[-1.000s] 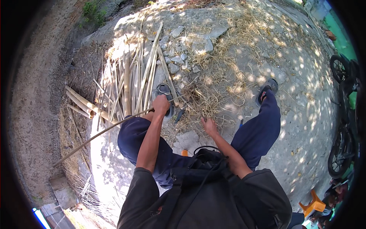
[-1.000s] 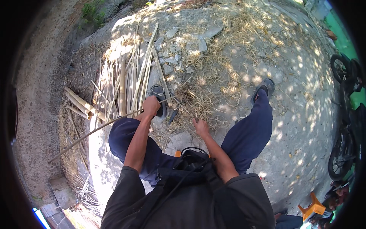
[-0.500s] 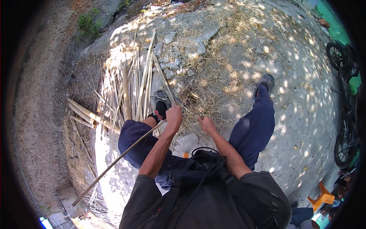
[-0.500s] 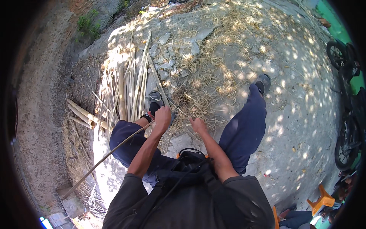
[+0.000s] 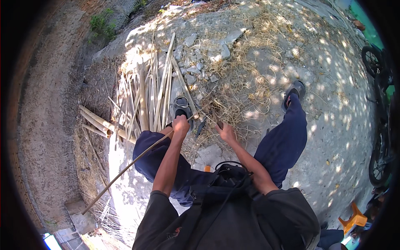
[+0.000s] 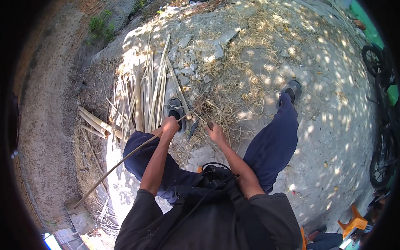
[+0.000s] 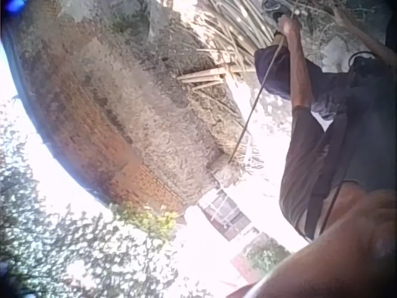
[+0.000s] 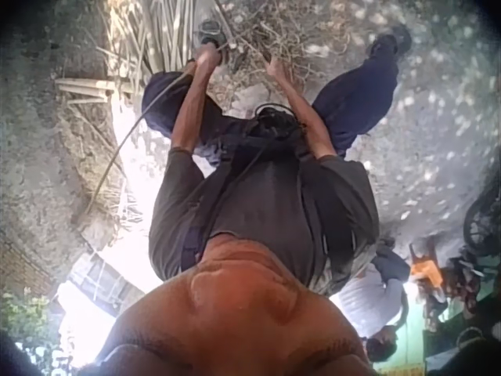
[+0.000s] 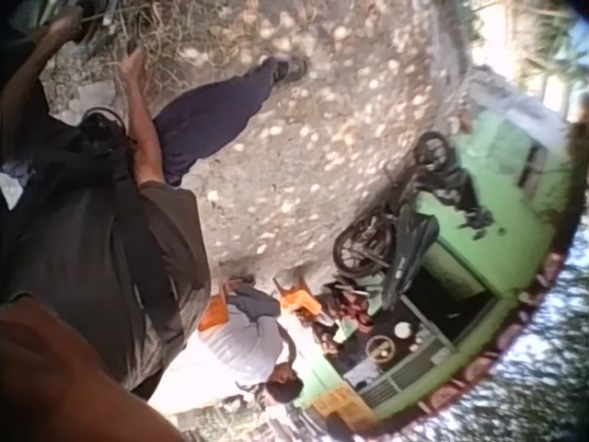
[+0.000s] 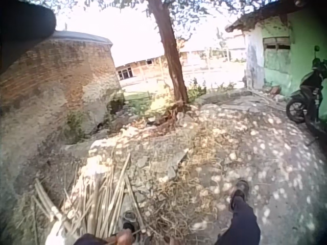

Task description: The person shaves a bamboo strip using a utility knife, scrapes and shapes it along its length using a machete, and bends the bamboo piece with both hands.

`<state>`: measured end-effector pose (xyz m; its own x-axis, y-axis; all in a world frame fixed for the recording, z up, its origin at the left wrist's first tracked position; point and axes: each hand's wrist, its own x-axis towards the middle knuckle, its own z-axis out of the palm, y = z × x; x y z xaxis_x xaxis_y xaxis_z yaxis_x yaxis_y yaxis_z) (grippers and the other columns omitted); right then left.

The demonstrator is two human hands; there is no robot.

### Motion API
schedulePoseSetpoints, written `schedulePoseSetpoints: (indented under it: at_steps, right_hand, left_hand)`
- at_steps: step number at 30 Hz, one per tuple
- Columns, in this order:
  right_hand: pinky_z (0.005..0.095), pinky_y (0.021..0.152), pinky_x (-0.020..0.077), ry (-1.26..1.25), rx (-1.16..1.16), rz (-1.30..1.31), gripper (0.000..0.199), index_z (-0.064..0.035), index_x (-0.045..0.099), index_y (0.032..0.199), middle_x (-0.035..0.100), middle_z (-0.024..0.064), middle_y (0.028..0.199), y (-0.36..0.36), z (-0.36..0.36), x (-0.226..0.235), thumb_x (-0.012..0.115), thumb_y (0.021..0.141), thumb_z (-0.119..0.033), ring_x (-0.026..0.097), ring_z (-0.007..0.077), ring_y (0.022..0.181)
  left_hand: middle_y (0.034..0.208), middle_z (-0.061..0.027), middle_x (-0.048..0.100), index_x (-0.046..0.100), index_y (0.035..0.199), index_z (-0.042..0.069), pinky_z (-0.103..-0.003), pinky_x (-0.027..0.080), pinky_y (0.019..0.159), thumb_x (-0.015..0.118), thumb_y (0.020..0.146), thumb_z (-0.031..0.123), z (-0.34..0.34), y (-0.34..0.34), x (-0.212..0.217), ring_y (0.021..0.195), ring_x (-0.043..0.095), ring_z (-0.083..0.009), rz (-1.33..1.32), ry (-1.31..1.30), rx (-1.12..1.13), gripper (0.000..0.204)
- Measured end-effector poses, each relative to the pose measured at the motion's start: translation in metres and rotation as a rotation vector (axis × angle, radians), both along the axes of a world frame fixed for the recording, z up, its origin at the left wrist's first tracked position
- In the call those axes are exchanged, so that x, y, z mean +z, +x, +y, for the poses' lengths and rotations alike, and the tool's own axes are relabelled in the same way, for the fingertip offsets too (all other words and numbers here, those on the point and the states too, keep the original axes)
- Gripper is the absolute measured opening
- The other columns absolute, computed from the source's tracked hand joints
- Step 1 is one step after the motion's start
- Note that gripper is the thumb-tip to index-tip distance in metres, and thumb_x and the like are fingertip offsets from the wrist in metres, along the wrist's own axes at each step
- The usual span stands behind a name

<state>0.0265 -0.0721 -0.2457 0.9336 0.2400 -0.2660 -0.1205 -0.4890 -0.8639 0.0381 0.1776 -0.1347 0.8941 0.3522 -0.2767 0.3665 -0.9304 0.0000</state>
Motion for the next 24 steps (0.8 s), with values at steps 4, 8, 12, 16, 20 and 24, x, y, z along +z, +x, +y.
schedulePoseSetpoints:
  at_steps: [4, 8, 12, 16, 20, 24]
  right_hand:
    - [0.0507, 0.068, 0.05, 0.119, -0.071, -0.124, 0.041, 0.0015, 0.065, 0.104, 0.068, 0.0245, 0.079, 0.011, 0.02, 0.027, 0.067, 0.098, -0.039, 0.066, 0.0472, 0.077]
    - [0.0514, 0.072, 0.0505, 0.071, -0.146, -0.12, 0.037, 0.0004, 0.063, 0.104, 0.068, 0.0254, 0.082, -0.008, 0.006, -0.008, 0.065, 0.099, -0.037, 0.066, 0.0477, 0.081]
    - [0.0505, 0.073, 0.0512, -0.159, 0.017, 0.079, 0.041, -0.0008, 0.066, 0.101, 0.069, 0.025, 0.083, -0.009, -0.037, -0.058, 0.062, 0.099, -0.042, 0.067, 0.0452, 0.08]
    - [0.049, 0.076, 0.0514, -0.169, 0.004, 0.19, 0.056, 0.0001, 0.068, 0.097, 0.069, 0.0229, 0.081, -0.018, -0.019, -0.03, 0.057, 0.098, -0.054, 0.068, 0.0393, 0.078]
    - [0.0496, 0.071, 0.0488, -0.018, -0.07, 0.089, 0.054, 0.0022, 0.065, 0.097, 0.064, 0.0223, 0.073, -0.021, -0.013, -0.008, 0.056, 0.101, -0.05, 0.066, 0.0413, 0.074]
    - [0.0507, 0.068, 0.0475, 0.076, -0.051, -0.045, 0.051, 0.0025, 0.063, 0.101, 0.062, 0.0228, 0.071, 0.001, 0.0, 0.011, 0.054, 0.104, -0.048, 0.065, 0.0426, 0.071]
  left_hand:
    - [0.101, -0.0237, 0.074, 0.075, 0.092, 0.002, -0.05, 0.061, 0.08, 0.072, 0.084, 0.013, 0.005, -0.002, -0.002, 0.094, 0.074, -0.043, -0.022, -0.006, 0.02, 0.014]
    - [0.1, -0.0243, 0.074, 0.075, 0.093, 0.001, -0.05, 0.061, 0.08, 0.069, 0.086, 0.014, 0.013, 0.0, -0.005, 0.094, 0.074, -0.0439, -0.02, -0.042, 0.058, 0.016]
    - [0.099, -0.024, 0.075, 0.076, 0.095, 0.001, -0.049, 0.061, 0.08, 0.068, 0.087, 0.015, 0.009, 0.016, -0.002, 0.094, 0.074, -0.0436, -0.003, -0.032, 0.035, 0.018]
    - [0.103, -0.0221, 0.075, 0.076, 0.097, 0.002, -0.049, 0.061, 0.082, 0.069, 0.088, 0.015, 0.013, 0.007, 0.002, 0.097, 0.075, -0.0413, 0.022, -0.011, 0.047, 0.018]
    - [0.107, -0.022, 0.075, 0.076, 0.1, 0.001, -0.048, 0.061, 0.084, 0.068, 0.088, 0.015, 0.005, 0.008, 0.011, 0.1, 0.074, -0.041, 0.071, -0.056, 0.1, 0.02]
    - [0.106, -0.0222, 0.075, 0.076, 0.103, 0.002, -0.048, 0.06, 0.087, 0.067, 0.09, 0.017, 0.0, 0.015, 0.023, 0.101, 0.074, -0.0412, 0.067, -0.074, 0.103, 0.022]
